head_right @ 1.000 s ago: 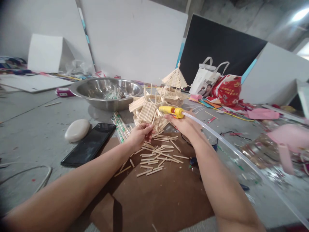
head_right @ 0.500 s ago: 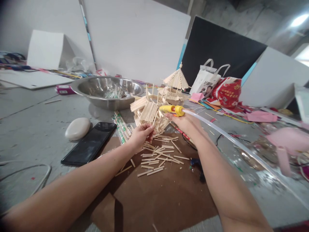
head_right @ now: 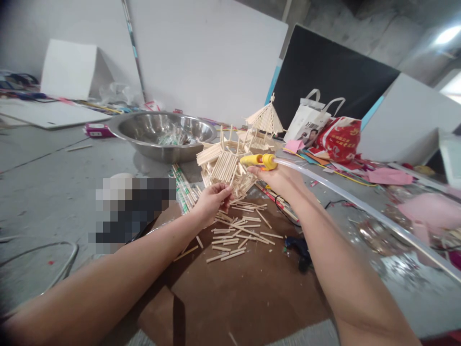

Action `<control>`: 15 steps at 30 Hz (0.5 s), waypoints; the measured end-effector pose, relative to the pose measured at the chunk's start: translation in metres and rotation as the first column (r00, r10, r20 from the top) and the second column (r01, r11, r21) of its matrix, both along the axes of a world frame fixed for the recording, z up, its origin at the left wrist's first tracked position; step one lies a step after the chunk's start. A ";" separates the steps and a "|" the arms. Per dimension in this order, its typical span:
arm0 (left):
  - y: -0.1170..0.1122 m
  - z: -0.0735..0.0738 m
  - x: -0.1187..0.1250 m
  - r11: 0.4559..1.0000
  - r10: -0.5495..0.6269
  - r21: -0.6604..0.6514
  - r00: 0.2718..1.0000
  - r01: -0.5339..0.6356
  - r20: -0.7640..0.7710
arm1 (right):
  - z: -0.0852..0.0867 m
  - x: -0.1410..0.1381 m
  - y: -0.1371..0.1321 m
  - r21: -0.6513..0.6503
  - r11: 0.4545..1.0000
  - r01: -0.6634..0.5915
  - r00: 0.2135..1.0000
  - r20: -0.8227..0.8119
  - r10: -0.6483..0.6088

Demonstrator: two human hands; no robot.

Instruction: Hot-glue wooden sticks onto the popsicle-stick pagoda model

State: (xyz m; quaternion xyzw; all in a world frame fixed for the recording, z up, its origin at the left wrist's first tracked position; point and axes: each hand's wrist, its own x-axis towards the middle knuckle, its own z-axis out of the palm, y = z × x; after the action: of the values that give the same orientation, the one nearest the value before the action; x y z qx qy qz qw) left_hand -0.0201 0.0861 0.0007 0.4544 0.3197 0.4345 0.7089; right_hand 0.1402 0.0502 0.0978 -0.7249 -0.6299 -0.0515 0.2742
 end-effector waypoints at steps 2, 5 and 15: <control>-0.001 0.001 0.000 1.000 0.001 -0.002 1.000 -0.001 -0.006 | -0.003 0.003 0.002 0.001 1.000 -0.026 0.999 -0.030 0.026; -0.001 0.002 0.000 1.000 0.002 0.001 1.000 -0.002 -0.016 | -0.007 0.008 0.005 0.027 0.993 -0.112 0.991 -0.076 0.114; 0.000 0.003 0.000 1.000 0.012 0.019 1.000 -0.012 -0.013 | -0.009 0.011 0.002 0.049 0.991 -0.124 0.992 -0.028 0.125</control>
State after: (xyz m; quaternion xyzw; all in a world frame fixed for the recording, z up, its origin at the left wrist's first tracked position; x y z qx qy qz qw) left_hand -0.0205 0.0861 0.0033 0.4620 0.3228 0.4389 0.6998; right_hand 0.1509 0.0518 0.0886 -0.6782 -0.6681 -0.0379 0.3037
